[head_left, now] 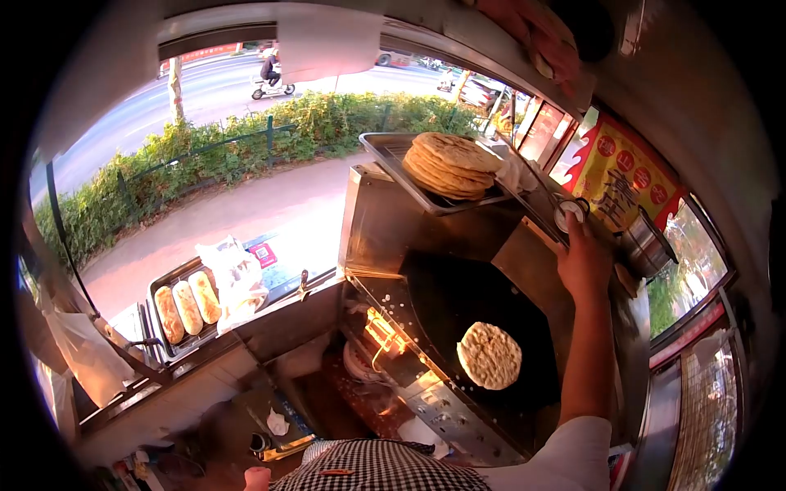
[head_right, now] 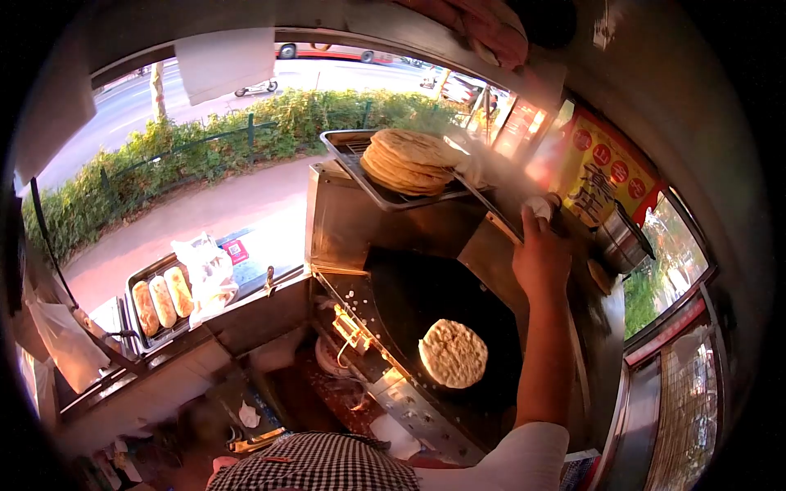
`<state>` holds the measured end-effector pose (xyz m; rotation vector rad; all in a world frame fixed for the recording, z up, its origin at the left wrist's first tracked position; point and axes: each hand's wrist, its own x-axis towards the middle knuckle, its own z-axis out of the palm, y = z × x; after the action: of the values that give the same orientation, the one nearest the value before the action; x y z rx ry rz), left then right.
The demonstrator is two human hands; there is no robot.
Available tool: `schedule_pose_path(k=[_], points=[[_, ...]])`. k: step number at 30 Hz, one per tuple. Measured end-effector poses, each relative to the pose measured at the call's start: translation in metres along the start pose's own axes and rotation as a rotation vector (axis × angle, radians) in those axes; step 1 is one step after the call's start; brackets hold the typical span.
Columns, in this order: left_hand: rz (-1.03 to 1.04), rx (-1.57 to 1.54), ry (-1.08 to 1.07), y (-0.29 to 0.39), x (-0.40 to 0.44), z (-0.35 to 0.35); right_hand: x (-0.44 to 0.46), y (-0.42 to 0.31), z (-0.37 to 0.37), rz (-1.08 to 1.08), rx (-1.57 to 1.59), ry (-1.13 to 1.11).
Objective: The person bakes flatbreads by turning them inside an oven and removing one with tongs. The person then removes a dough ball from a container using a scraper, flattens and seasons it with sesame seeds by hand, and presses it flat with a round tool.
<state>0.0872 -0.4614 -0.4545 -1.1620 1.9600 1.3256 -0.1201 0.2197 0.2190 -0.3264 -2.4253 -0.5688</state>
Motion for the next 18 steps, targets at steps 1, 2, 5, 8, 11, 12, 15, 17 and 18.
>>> schedule_pose_path(k=[1,2,5,8,11,12,15,17,18], points=[[-0.005,-0.008,-0.008,0.003,0.002,0.001,-0.006,0.007,-0.002,0.002,-0.019,0.011],[-0.009,-0.02,-0.016,0.007,0.005,0.002,-0.013,0.013,-0.005,0.003,-0.038,0.022],[-0.02,-0.049,-0.035,0.017,0.012,0.007,-0.039,0.027,-0.021,-0.022,0.116,0.08],[-0.037,-0.074,-0.059,0.027,0.018,0.009,-0.066,0.03,-0.029,0.117,0.317,-0.001],[-0.053,-0.092,-0.08,0.036,0.025,0.011,-0.09,0.022,-0.022,0.213,0.551,-0.101],[-0.053,-0.098,-0.088,0.039,0.026,0.013,-0.097,0.014,-0.019,0.268,0.645,-0.139],[-0.023,-0.117,-0.124,0.04,0.031,0.015,-0.132,-0.005,0.012,0.4,0.936,-0.185],[-0.002,-0.135,-0.121,0.039,0.031,0.012,-0.162,-0.018,0.032,0.563,1.186,-0.274],[0.004,-0.15,-0.105,0.039,0.028,0.013,-0.17,-0.033,0.034,0.576,1.254,-0.242]])
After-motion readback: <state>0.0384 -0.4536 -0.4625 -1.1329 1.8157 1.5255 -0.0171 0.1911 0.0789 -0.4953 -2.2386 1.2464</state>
